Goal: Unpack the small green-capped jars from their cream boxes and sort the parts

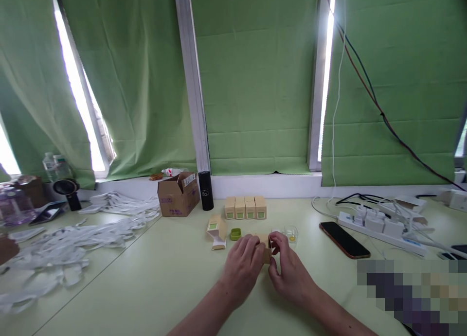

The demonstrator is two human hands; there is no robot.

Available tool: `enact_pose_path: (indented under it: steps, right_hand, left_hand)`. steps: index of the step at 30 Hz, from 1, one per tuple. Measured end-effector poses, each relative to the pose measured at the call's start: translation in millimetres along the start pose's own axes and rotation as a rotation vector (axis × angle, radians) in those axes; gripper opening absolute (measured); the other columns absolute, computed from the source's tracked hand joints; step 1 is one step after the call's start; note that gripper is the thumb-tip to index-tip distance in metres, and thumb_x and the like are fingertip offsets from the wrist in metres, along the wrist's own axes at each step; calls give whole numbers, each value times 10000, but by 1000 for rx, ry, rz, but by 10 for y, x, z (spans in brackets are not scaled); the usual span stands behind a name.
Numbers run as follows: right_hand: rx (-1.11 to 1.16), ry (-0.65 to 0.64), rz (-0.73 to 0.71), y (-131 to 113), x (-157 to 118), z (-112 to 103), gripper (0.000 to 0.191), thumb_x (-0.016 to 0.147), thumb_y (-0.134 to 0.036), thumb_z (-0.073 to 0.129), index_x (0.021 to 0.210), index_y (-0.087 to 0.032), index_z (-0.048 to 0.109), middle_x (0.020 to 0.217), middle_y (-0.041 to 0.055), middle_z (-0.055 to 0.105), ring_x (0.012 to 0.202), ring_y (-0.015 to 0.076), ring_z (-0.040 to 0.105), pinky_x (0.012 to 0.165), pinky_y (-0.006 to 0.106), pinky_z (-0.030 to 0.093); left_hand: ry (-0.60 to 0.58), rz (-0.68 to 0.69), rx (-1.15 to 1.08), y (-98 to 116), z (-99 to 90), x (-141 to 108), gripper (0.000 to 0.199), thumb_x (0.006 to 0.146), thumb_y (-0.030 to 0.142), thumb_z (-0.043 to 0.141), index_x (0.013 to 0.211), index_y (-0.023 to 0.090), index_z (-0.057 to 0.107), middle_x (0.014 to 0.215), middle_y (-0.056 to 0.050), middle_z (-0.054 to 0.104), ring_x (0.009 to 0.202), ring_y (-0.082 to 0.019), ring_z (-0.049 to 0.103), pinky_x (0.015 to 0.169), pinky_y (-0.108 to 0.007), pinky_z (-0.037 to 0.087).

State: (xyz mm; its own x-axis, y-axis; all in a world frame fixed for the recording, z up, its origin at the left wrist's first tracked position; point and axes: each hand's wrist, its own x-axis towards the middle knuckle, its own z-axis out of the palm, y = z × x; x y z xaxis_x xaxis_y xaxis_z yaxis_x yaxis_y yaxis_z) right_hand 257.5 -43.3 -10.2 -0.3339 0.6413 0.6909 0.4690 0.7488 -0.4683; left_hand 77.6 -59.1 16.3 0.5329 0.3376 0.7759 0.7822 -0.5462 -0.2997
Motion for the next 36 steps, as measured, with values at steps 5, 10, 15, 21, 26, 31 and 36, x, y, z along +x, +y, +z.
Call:
enact_pose_path:
  steps: [5, 10, 15, 21, 26, 31, 36]
  right_hand:
    - [19, 31, 23, 27, 0, -6, 586, 855, -48, 449, 1405, -212, 329, 1295, 159, 588, 1080, 256, 682, 938, 437, 595]
    - [104, 35, 70, -37, 36, -85, 406, 1002, -154, 369, 1399, -235, 335, 1347, 148, 596, 1093, 223, 698, 912, 377, 602]
    - [122, 23, 107, -76, 51, -108, 378, 1044, -344, 460, 1397, -259, 357, 1342, 133, 601, 1047, 231, 702, 897, 381, 607]
    - [158, 100, 127, -33, 62, -116, 301, 1061, -321, 401, 1356, -261, 409, 1185, 95, 650, 978, 226, 695, 843, 379, 607]
    - [165, 227, 105, 5, 105, -133, 290, 1060, -303, 410, 1343, -249, 443, 1269, 117, 604, 992, 218, 686, 849, 382, 612]
    - [80, 363, -46, 32, 131, -172, 279, 1023, -221, 469, 1298, -240, 512, 1268, 140, 617, 1192, 285, 624, 984, 494, 576]
    - [-30, 294, -307, 54, 125, -207, 441, 959, -60, 476, 1344, -260, 553, 1297, 132, 666, 1295, 306, 597, 1052, 568, 532]
  left_hand:
    - [-41, -31, -34, -10, 13, -22, 367, 871, 30, 533, 1216, 152, 506, 1118, -130, 650, 1028, -288, 638, 845, -454, 599]
    - [-87, -149, -140, -30, 6, -51, 444, 847, 64, 576, 1262, 179, 471, 1164, -131, 636, 1046, -298, 637, 841, -464, 603]
    - [-119, -228, -234, -37, -10, -69, 471, 875, 118, 622, 1299, 206, 436, 1211, -141, 633, 1116, -308, 635, 825, -455, 606]
    - [-172, -303, -323, -55, -5, -96, 478, 892, 179, 665, 1302, 242, 427, 1260, -135, 595, 1115, -314, 632, 811, -466, 605]
    - [-205, -334, -385, -50, -21, -82, 378, 920, 190, 643, 1254, 246, 476, 1263, -128, 574, 1083, -290, 635, 811, -461, 614]
    - [-194, -336, -390, -32, -29, -87, 561, 933, 182, 633, 1439, 255, 402, 1309, -146, 567, 1144, -298, 635, 868, -475, 617]
    - [-196, -324, -357, -26, -17, -104, 720, 924, 187, 644, 1554, 265, 305, 1323, -150, 576, 1165, -295, 641, 848, -438, 630]
